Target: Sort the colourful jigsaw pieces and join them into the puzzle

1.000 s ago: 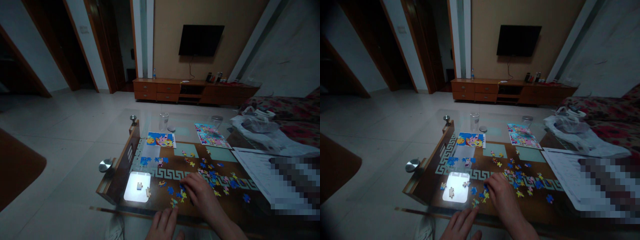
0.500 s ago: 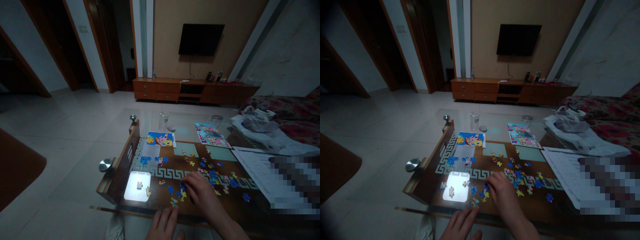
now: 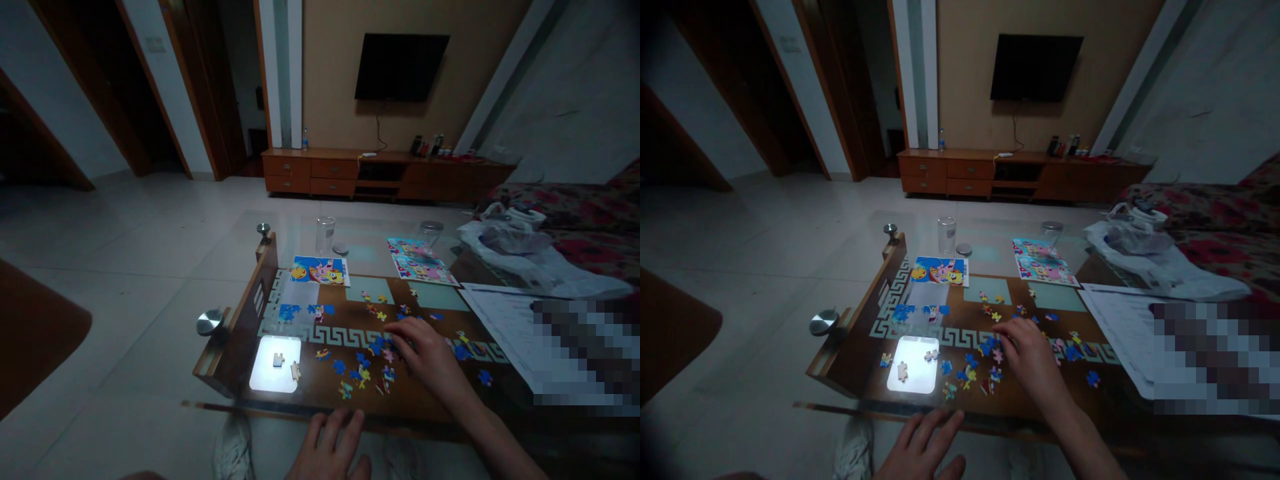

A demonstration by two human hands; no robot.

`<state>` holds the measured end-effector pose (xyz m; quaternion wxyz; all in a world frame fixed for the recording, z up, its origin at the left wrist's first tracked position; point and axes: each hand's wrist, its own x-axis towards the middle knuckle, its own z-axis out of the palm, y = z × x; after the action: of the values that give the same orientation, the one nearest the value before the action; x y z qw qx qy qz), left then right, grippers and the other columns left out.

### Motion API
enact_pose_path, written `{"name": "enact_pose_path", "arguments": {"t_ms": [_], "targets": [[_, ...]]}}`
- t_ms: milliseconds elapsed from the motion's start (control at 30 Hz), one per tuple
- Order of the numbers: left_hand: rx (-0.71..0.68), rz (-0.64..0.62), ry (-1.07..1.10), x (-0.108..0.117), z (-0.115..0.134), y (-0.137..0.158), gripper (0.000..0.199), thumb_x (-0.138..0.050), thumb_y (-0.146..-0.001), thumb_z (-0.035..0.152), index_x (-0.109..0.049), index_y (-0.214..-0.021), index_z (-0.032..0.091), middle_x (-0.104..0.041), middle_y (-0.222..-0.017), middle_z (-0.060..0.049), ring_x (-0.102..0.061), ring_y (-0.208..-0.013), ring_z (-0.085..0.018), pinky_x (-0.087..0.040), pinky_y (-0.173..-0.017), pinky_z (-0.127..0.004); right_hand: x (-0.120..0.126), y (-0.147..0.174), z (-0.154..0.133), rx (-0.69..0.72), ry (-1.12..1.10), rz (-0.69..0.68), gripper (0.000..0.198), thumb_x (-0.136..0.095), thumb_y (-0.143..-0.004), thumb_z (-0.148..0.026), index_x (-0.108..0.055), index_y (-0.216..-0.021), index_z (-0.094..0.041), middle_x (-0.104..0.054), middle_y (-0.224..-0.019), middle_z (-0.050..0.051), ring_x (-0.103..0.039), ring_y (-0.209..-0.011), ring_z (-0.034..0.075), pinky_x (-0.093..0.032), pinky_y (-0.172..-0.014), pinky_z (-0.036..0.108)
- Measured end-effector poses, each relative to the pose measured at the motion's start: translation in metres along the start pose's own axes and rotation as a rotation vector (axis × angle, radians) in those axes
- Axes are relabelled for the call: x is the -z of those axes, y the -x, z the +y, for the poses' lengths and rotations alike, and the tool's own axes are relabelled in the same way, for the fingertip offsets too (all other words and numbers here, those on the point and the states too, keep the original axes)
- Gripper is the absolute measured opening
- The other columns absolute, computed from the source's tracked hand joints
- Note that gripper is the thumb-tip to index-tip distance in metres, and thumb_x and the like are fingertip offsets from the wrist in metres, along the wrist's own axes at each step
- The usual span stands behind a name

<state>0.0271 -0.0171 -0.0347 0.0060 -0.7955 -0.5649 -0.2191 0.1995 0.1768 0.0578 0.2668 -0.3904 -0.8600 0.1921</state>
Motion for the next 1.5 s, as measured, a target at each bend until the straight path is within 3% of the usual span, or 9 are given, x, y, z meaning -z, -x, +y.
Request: {"name": "enact_pose_path", "arguments": {"t_ms": [333, 567, 767, 867, 1033, 1100, 1267, 1367, 1500], "targets": [[0.05, -0.059, 0.046, 0.006, 0.01, 0.002, 0.045, -0.047, -0.094, 0.029, -0.047, -0.137, 0.017, -0.065, -0.126, -0.006, -0.066, -0.106, -0.025, -0.06, -0.083, -0.04, 0.008, -0.005, 0.02, -0.065, 0.011, 0.05, 0.024, -0.05, -0.085, -0.032, -0.071, -0.088, -0.021, -0.07, -0.092, 0.008, -0.063, -0.09, 0.026, -0.047, -0.084, 0.041], [0.068, -0.248, 0.146, 0.026, 0.015, -0.005, 0.044, -0.04, -0.097, 0.035, -0.048, -0.138, 0.018, -0.059, -0.133, -0.006, -0.062, -0.112, -0.028, -0.058, -0.089, -0.045, 0.015, -0.011, 0.029, -0.141, 0.054, 0.066, 0.025, -0.05, -0.082, -0.034, -0.072, -0.085, -0.022, -0.072, -0.091, 0.008, -0.065, -0.088, 0.026, -0.049, -0.083, 0.04], [0.329, -0.343, 0.265, 0.039, 0.028, -0.013, 0.049, -0.045, -0.094, 0.036, -0.048, -0.139, 0.014, -0.068, -0.119, -0.011, -0.067, -0.102, -0.026, -0.058, -0.087, -0.039, 0.018, -0.009, 0.046, -0.194, 0.136, 0.066, 0.025, -0.05, -0.081, -0.031, -0.073, -0.087, -0.022, -0.073, -0.095, 0.008, -0.066, -0.089, 0.026, -0.05, -0.084, 0.039], [0.376, -0.398, 0.265, 0.046, 0.029, -0.014, 0.053, -0.047, -0.091, 0.03, -0.044, -0.14, 0.01, -0.067, -0.119, -0.015, -0.066, -0.104, -0.028, -0.057, -0.088, -0.04, 0.019, -0.007, 0.058, -0.226, 0.188, 0.048, 0.028, -0.049, -0.082, -0.03, -0.074, -0.092, -0.022, -0.072, -0.099, 0.009, -0.066, -0.092, 0.027, -0.05, -0.083, 0.039], [0.132, -0.325, 0.115, 0.053, 0.022, -0.013, 0.035, -0.043, -0.091, 0.019, -0.059, -0.123, 0.019, -0.055, -0.137, -0.017, -0.066, -0.105, -0.032, -0.058, -0.081, -0.048, 0.021, -0.004, 0.072, -0.226, 0.19, 0.048, 0.032, -0.05, -0.082, -0.028, -0.072, -0.102, -0.017, -0.07, -0.104, 0.013, -0.065, -0.094, 0.029, -0.049, -0.088, 0.042], [0.074, -0.291, 0.04, 0.057, 0.017, -0.014, 0.038, -0.044, -0.086, 0.01, -0.061, -0.119, 0.018, -0.048, -0.141, -0.021, -0.063, -0.109, -0.036, -0.058, -0.079, -0.051, 0.023, -0.003, 0.073, -0.237, 0.188, 0.058, 0.031, -0.05, -0.082, -0.027, -0.072, -0.102, -0.017, -0.07, -0.104, 0.013, -0.065, -0.095, 0.028, -0.049, -0.088, 0.042], [0.148, -0.301, 0.007, 0.074, -0.001, -0.026, 0.065, -0.036, -0.07, -0.005, -0.051, -0.131, 0.012, -0.039, -0.148, -0.021, -0.048, -0.128, -0.035, -0.049, -0.097, -0.053, 0.026, -0.001, 0.065, -0.254, 0.199, 0.048, 0.03, -0.05, -0.083, -0.024, -0.072, -0.102, -0.016, -0.07, -0.105, 0.012, -0.064, -0.097, 0.027, -0.048, -0.09, 0.04], [0.231, -0.281, -0.028, 0.081, -0.012, -0.034, 0.063, -0.03, -0.072, -0.009, -0.057, -0.123, 0.015, -0.046, -0.145, -0.014, -0.054, -0.12, -0.028, -0.046, -0.1, -0.05, 0.028, 0.0, 0.058, -0.29, 0.212, 0.033, 0.029, -0.049, -0.083, -0.021, -0.072, -0.101, -0.015, -0.071, -0.101, 0.011, -0.065, -0.094, 0.025, -0.049, -0.086, 0.038], [0.26, -0.232, -0.041, 0.079, -0.023, -0.04, 0.057, -0.034, -0.079, -0.006, -0.054, -0.128, 0.016, -0.05, -0.143, -0.01, -0.053, -0.117, -0.024, -0.047, -0.099, -0.043, 0.031, 0.003, 0.049, -0.296, 0.241, 0.002, 0.028, -0.051, -0.083, -0.018, -0.073, -0.1, -0.017, -0.072, -0.099, 0.009, -0.065, -0.094, 0.022, -0.049, -0.085, 0.034]]}}
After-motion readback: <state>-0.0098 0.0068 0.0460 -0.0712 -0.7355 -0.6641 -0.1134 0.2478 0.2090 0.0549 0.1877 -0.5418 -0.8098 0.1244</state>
